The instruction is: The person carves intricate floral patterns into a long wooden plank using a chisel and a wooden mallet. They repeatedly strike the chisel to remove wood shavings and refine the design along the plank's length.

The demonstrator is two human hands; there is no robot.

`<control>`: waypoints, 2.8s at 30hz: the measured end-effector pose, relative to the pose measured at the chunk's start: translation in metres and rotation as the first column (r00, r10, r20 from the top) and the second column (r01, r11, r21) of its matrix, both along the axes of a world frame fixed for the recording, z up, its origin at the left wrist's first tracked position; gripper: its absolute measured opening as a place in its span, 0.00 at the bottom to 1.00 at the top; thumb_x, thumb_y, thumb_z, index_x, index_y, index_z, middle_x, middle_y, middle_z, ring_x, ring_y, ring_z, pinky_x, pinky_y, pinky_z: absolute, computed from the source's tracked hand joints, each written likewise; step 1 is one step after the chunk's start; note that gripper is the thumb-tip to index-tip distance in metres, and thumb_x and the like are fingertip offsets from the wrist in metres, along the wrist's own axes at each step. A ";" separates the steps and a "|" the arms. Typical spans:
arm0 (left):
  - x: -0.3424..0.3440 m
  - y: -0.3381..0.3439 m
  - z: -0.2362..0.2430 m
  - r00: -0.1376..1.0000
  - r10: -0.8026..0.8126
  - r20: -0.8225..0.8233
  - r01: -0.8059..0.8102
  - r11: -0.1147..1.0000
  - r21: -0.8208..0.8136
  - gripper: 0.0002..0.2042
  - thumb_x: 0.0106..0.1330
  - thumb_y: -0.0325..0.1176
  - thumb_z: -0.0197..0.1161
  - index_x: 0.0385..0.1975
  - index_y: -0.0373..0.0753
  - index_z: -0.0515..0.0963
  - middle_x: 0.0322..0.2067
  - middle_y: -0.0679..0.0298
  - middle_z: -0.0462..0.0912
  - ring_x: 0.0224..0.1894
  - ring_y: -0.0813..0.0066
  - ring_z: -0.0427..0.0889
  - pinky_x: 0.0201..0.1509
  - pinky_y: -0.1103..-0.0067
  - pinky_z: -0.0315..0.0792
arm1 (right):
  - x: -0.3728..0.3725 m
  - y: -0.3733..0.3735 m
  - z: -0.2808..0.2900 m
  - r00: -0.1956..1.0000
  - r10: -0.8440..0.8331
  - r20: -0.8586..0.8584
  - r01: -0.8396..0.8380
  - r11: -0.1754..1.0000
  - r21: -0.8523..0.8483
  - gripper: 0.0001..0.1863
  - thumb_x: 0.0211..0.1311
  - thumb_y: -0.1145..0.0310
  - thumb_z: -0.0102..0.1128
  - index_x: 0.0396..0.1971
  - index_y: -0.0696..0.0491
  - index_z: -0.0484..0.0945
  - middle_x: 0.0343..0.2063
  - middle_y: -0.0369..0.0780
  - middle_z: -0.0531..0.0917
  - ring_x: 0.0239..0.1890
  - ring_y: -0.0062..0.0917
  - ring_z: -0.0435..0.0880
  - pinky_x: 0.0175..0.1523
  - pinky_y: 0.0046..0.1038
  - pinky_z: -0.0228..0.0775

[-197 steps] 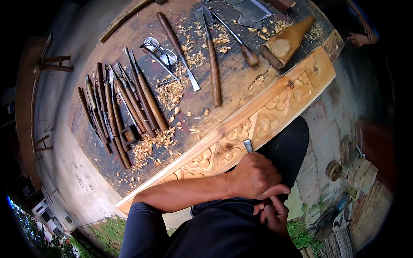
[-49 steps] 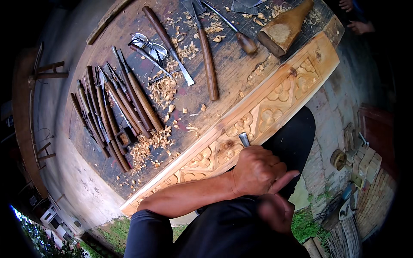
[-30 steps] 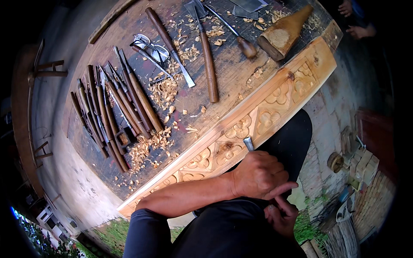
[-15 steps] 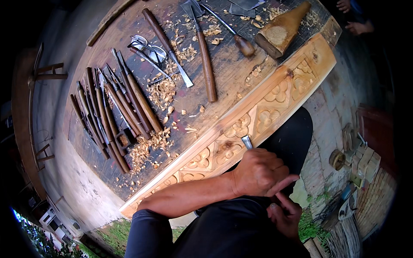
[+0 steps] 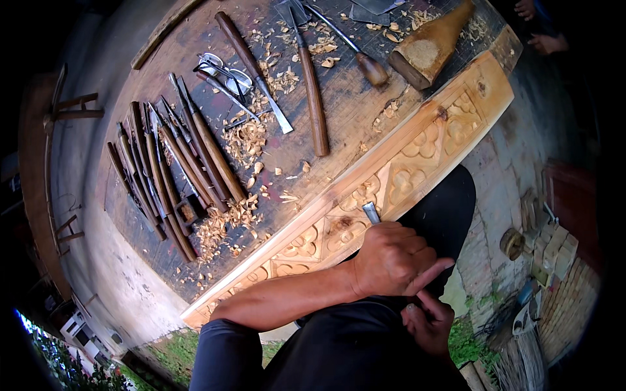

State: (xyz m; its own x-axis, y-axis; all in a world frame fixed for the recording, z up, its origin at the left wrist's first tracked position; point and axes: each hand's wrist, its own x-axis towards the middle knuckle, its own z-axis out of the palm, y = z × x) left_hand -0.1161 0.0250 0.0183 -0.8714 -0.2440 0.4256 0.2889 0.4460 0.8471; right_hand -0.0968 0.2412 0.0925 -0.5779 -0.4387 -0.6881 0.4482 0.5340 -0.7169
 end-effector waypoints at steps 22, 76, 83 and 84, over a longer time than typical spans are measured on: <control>-0.002 0.001 -0.006 0.980 -0.123 -0.159 0.120 0.992 -0.026 0.22 0.62 0.43 0.79 0.15 0.47 0.71 0.18 0.70 0.68 0.19 0.71 0.71 0.23 0.72 0.62 | -0.015 0.003 0.019 0.997 0.066 -0.032 -0.062 0.992 0.114 0.25 0.73 0.79 0.56 0.69 0.58 0.79 0.24 0.36 0.83 0.25 0.14 0.78 0.31 0.20 0.69; -0.007 0.005 -0.004 0.995 0.090 -0.046 -0.089 0.996 0.010 0.23 0.64 0.40 0.78 0.12 0.45 0.71 0.13 0.67 0.69 0.16 0.67 0.73 0.20 0.69 0.64 | -0.021 0.002 -0.010 0.998 -0.042 -0.042 0.043 0.999 0.003 0.26 0.72 0.80 0.56 0.69 0.63 0.77 0.19 0.36 0.79 0.15 0.10 0.67 0.22 0.17 0.58; -0.006 0.007 -0.008 0.995 0.091 -0.051 -0.091 0.996 -0.005 0.25 0.63 0.43 0.79 0.11 0.45 0.70 0.13 0.66 0.70 0.16 0.65 0.73 0.20 0.68 0.65 | -0.015 0.003 -0.012 0.994 -0.097 -0.039 0.098 0.995 0.011 0.25 0.72 0.80 0.60 0.68 0.59 0.80 0.22 0.34 0.81 0.18 0.11 0.70 0.23 0.17 0.59; -0.008 0.005 -0.010 0.993 0.107 -0.045 -0.107 0.994 -0.005 0.25 0.63 0.43 0.79 0.11 0.45 0.70 0.13 0.66 0.70 0.16 0.65 0.73 0.20 0.68 0.65 | -0.015 0.001 -0.013 0.995 -0.097 -0.025 0.097 0.995 0.018 0.25 0.72 0.80 0.60 0.68 0.59 0.80 0.21 0.34 0.81 0.18 0.10 0.70 0.23 0.17 0.59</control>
